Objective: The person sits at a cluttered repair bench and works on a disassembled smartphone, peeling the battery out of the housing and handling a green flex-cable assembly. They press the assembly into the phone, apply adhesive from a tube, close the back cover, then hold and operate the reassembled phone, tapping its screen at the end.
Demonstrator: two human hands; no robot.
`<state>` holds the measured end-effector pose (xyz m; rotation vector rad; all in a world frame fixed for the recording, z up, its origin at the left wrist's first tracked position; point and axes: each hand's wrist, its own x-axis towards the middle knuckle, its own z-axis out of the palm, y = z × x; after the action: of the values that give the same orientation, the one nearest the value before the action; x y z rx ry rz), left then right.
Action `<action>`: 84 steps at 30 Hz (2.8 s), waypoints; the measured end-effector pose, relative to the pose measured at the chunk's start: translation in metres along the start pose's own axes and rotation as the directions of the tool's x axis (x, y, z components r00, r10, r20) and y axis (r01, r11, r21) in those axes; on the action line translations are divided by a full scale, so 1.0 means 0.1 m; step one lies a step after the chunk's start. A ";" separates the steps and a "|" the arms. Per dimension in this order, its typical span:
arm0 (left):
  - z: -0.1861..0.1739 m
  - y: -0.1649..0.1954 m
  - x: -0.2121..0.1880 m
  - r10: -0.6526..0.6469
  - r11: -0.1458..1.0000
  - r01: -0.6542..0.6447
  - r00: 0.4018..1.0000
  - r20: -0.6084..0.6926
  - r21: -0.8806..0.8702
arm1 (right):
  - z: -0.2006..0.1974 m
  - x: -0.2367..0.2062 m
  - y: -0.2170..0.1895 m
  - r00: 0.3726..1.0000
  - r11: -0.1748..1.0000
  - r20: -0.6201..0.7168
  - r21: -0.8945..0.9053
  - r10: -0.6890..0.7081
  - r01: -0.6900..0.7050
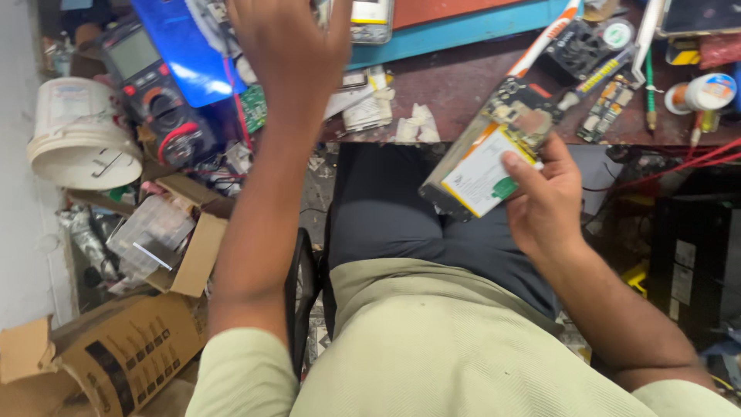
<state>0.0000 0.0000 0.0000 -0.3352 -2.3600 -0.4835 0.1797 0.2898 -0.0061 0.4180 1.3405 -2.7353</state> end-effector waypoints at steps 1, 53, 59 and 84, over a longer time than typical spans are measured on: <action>-0.17 0.19 -0.28 0.022 0.990 -0.014 0.998 0.050 -0.142 | 0.02 -0.01 0.00 1.000 1.000 -0.005 -0.012 0.004 -0.004; -0.54 1.12 -1.49 -0.240 -0.016 0.731 0.659 0.713 -0.682 | 0.22 -0.92 -0.16 0.133 0.126 0.170 -0.050 -0.976 0.991; -0.54 1.14 -1.48 -0.242 0.005 0.740 0.654 0.717 -0.673 | -0.01 -1.00 -0.06 0.060 0.048 0.219 -0.061 -0.974 0.997; -0.74 1.16 -1.35 -0.203 0.263 0.626 0.780 0.592 -0.734 | 0.70 -0.10 0.15 0.967 0.876 0.071 -0.411 -0.245 0.253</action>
<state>0.1836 0.0578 -0.0116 -0.2571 -2.2474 -2.2651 0.1769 0.2252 0.0262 0.1973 2.0397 -2.5095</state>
